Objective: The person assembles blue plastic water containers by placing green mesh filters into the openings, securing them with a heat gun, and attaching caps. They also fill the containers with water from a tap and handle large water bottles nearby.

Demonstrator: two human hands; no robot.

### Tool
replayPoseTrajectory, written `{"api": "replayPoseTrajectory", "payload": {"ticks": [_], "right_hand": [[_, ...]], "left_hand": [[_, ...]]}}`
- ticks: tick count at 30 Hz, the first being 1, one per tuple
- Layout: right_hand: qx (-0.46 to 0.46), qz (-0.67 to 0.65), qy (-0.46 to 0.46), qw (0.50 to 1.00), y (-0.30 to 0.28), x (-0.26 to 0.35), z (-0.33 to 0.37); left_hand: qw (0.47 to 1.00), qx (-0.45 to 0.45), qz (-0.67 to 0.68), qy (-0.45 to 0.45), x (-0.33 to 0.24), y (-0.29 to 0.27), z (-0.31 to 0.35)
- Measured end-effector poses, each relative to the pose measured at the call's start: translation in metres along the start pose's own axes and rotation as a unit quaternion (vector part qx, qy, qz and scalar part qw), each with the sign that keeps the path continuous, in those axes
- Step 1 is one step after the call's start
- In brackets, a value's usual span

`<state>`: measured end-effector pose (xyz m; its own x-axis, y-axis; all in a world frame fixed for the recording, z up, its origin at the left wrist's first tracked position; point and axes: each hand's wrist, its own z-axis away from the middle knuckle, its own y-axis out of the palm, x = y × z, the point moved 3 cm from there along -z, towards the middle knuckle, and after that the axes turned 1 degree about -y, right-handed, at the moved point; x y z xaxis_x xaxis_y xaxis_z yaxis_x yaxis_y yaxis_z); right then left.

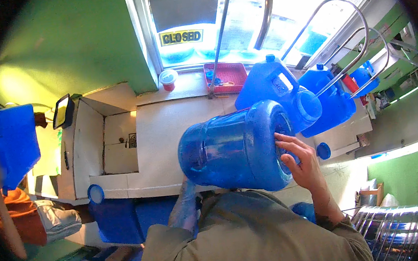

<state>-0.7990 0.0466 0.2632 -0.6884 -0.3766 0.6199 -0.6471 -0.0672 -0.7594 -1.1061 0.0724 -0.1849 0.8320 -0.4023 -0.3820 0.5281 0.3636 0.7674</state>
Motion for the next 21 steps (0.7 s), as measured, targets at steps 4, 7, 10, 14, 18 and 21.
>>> {"api": "replayPoseTrajectory", "payload": {"ticks": [4,7,10,14,18,21], "right_hand": [[0.002,0.048,0.096,0.994,-0.015,-0.031,-0.029],[-0.128,-0.11,0.004,0.986,-0.04,-0.028,-0.107],[-0.077,-0.385,-0.163,0.905,-0.041,0.006,-0.215],[-0.025,-0.65,-0.066,0.756,-0.016,0.064,-0.302],[-0.017,-0.662,-0.191,0.725,0.022,0.095,-0.31],[-0.083,-0.528,-0.318,0.784,0.035,0.017,-0.315]], "left_hand": [[0.987,0.016,-0.047,0.153,-0.091,0.038,0.024],[0.934,-0.136,-0.162,0.289,-0.175,0.093,0.061],[0.833,-0.022,-0.324,0.448,-0.208,0.189,0.091],[0.706,0.009,-0.515,0.486,-0.201,0.277,0.113],[0.642,-0.019,-0.603,0.472,-0.187,0.294,0.11],[0.596,-0.012,-0.619,0.511,-0.173,0.283,0.105]]}}
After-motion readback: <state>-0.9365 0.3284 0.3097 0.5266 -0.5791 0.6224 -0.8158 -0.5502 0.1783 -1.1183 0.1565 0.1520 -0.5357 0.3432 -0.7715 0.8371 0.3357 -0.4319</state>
